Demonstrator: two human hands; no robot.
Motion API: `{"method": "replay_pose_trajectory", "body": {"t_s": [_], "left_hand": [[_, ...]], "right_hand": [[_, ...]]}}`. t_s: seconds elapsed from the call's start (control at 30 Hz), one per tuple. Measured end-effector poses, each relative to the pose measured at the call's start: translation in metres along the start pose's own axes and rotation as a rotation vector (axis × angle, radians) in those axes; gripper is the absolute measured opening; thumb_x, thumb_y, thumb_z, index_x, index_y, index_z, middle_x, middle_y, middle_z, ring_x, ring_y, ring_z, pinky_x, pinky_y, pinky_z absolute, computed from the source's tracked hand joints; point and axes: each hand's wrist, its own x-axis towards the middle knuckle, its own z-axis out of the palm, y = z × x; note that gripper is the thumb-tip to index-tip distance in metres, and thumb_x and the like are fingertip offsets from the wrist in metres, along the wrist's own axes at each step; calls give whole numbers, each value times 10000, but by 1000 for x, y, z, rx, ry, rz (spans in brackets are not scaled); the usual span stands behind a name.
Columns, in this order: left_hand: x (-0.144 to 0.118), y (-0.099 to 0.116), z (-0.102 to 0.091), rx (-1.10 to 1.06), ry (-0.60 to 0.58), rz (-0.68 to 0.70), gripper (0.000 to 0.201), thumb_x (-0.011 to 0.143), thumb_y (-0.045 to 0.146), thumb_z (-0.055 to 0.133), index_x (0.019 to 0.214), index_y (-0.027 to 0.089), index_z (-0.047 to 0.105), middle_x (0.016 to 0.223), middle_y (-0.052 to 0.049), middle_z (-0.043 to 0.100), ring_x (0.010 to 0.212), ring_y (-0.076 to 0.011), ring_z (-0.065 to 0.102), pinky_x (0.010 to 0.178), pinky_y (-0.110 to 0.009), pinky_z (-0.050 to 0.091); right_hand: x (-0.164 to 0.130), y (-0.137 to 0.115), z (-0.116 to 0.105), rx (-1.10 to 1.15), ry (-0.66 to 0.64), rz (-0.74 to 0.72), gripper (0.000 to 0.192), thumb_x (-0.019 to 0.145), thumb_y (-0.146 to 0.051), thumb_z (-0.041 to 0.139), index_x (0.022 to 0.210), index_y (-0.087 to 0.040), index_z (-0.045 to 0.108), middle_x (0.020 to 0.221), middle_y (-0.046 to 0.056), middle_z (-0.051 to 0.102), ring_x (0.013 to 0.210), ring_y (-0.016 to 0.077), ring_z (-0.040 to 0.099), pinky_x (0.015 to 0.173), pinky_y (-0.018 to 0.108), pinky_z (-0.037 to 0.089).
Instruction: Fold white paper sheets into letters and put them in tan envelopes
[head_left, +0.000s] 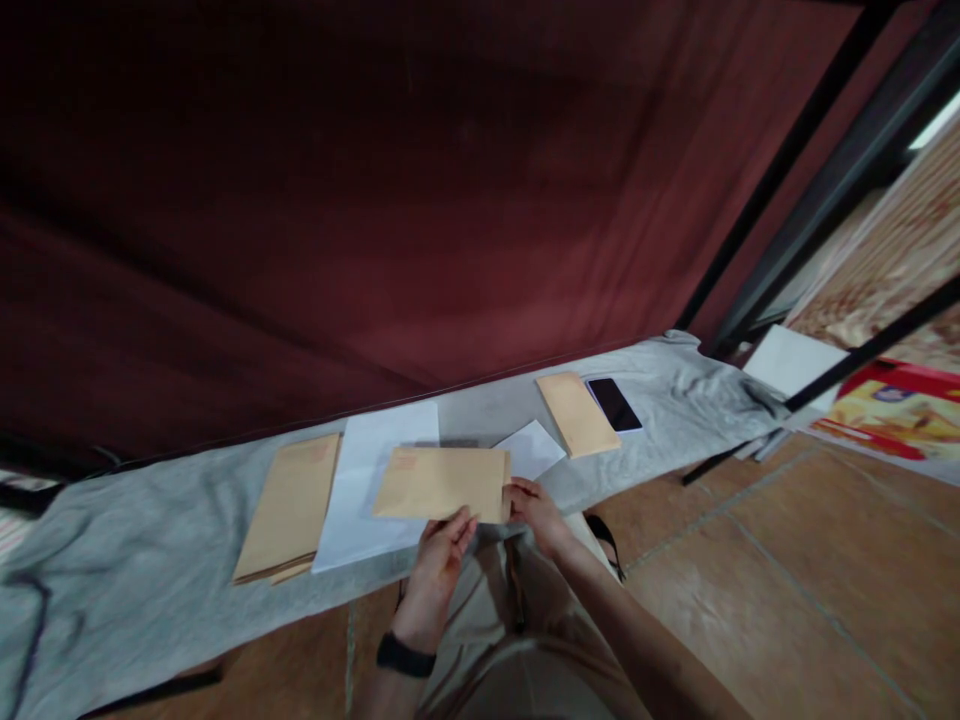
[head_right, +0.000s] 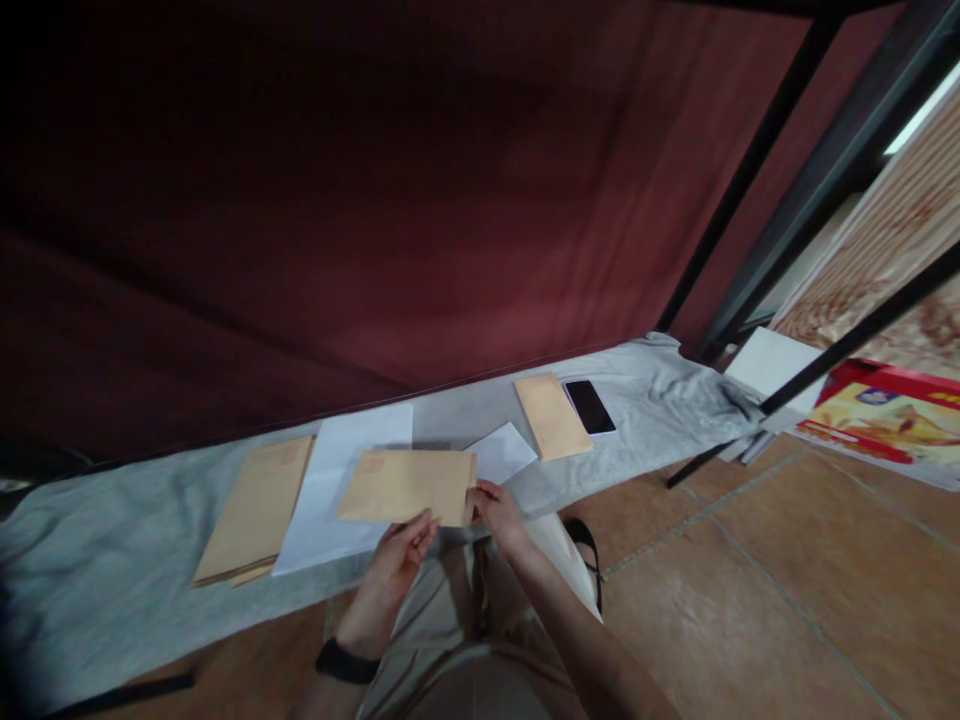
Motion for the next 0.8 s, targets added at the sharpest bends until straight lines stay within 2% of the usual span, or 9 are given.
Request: {"method": "replay_pose_trajectory", "body": {"t_s": [0.23,0.4,0.5,0.53,0.57,0.63,0.7,0.77,0.8], "left_hand": [[-3,-4,5,-8,-16,-37,287,611,-17,801,750,174,637,720,31,727,636,-110,692,686,-216,567],[-13,-11,4,71,-34,-81,247,712,7,758,859,181,663,812,1,748,715,-123,720,710,-224,593],[-21,-18,-6,320,-144,-123,163,759,230,801,836,163,674,779,-55,742,719,-180,728,682,-282,603],[-24,-18,-9,471,-208,-74,217,757,327,805,807,160,675,753,-69,735,711,-203,726,667,-306,602],[-26,-16,-11,641,-272,47,271,753,402,797,804,162,682,768,-84,738,743,-230,729,686,-338,604],[-31,-5,-11,990,-343,491,338,748,442,779,955,184,708,1010,-126,751,990,-299,709,870,-442,579],[-32,9,-6,1325,-347,963,605,752,390,771,1306,214,601,1465,-169,529,1374,-371,464,1123,-583,369],[-29,22,-1,1616,-355,1226,875,717,349,795,1492,223,408,1636,-189,240,1497,-416,221,1172,-674,180],[-27,26,1,1729,-369,1291,974,693,334,808,1534,228,330,1655,-197,163,1508,-428,170,1169,-693,136]], "right_hand": [[1,5,-8,45,-43,62,347,594,-409,785,827,-170,693,721,47,733,618,185,682,568,259,508],[8,2,-16,-105,-145,-40,303,630,-422,786,795,-177,717,700,19,723,683,183,676,600,256,504],[9,-5,-22,-189,-142,-158,256,658,-373,779,822,-184,726,728,-9,720,713,165,649,635,244,484],[8,-8,-25,-235,-153,-191,244,687,-370,757,838,-180,728,729,-11,715,698,158,634,627,241,473],[6,-11,-28,-280,-175,-213,238,720,-371,730,856,-175,728,728,-11,709,678,152,620,615,239,460],[0,-16,-33,-333,-241,-219,237,762,-365,688,887,-167,724,728,-10,696,658,144,598,605,237,443],[-7,-18,-38,-342,-304,-214,232,777,-358,675,902,-167,717,737,-11,685,674,144,593,626,242,444],[-14,-19,-41,-339,-339,-229,222,782,-350,674,909,-171,709,761,-11,682,714,151,597,669,254,455],[-16,-19,-42,-339,-348,-237,217,783,-343,675,913,-173,706,775,-11,683,731,152,599,690,260,458]]}}
